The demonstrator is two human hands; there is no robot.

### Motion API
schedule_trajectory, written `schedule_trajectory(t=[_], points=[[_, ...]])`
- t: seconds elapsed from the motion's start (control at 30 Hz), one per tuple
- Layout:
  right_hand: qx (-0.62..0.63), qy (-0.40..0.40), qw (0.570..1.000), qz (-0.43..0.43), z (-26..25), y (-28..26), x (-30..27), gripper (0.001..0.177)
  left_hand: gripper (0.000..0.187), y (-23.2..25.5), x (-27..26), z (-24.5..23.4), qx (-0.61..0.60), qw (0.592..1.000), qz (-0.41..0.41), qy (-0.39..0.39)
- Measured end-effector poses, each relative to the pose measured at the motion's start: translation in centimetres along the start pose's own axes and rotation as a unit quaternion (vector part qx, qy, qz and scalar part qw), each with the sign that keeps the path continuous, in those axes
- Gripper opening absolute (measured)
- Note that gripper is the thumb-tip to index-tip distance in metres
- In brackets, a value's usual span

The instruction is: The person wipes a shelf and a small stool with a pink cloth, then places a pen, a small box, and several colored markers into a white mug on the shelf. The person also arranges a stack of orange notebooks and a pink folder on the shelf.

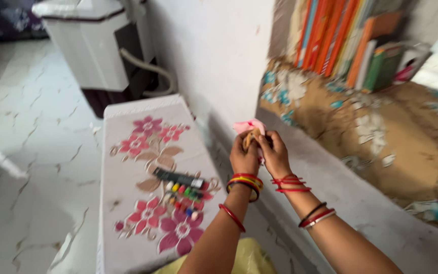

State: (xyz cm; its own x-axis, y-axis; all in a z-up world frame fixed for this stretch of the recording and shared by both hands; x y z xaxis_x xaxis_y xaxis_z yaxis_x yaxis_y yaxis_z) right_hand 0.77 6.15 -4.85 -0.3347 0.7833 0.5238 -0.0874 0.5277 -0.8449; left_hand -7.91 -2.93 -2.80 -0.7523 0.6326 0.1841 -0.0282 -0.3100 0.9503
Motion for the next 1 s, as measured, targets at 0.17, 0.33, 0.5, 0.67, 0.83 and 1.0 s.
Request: schedule_trajectory(t=[0.17,0.33,0.5,0.67,0.83,1.0], points=[[0.028,-0.080,0.996,0.028,8.7,3.8,-2.8,0.019,0.029,-4.1,2.0,-8.1,0.049,0.995,0.064,0.067],[-0.020,-0.177,0.984,0.027,15.8,8.3,-5.4,0.030,0.030,-9.3,4.5,-17.0,-0.027,0.991,0.013,0.129],[-0.160,-0.213,0.951,0.157,19.7,12.7,-7.8,0.032,0.029,-12.9,5.1,-25.8,-0.104,0.960,-0.106,0.239],[-0.304,-0.244,0.918,0.073,21.6,15.8,-9.2,0.032,0.025,-15.3,4.5,-30.4,0.058,0.958,-0.022,0.279],[-0.351,-0.293,0.884,0.101,23.5,17.6,-9.1,0.046,0.027,-17.9,4.8,-31.2,0.003,0.970,-0.018,0.241],[-0.458,-0.386,0.789,0.140,25.1,16.7,-8.3,0.067,0.029,-19.7,5.1,-31.3,-0.045,0.971,-0.053,0.229]])
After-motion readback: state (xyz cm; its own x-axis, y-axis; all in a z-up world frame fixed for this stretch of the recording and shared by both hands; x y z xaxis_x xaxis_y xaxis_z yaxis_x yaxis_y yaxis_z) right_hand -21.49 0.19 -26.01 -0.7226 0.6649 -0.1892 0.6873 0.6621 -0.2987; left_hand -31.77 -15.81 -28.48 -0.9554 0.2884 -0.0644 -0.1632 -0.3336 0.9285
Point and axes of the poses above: each hand's wrist, its own x-axis towards the middle knuckle, its own z-axis out of the palm, y = z × x, the point moved 2 cm from there along x, towards the middle knuckle, and after that the axes turned 3 degrees about -z, right-handed, at the moved point
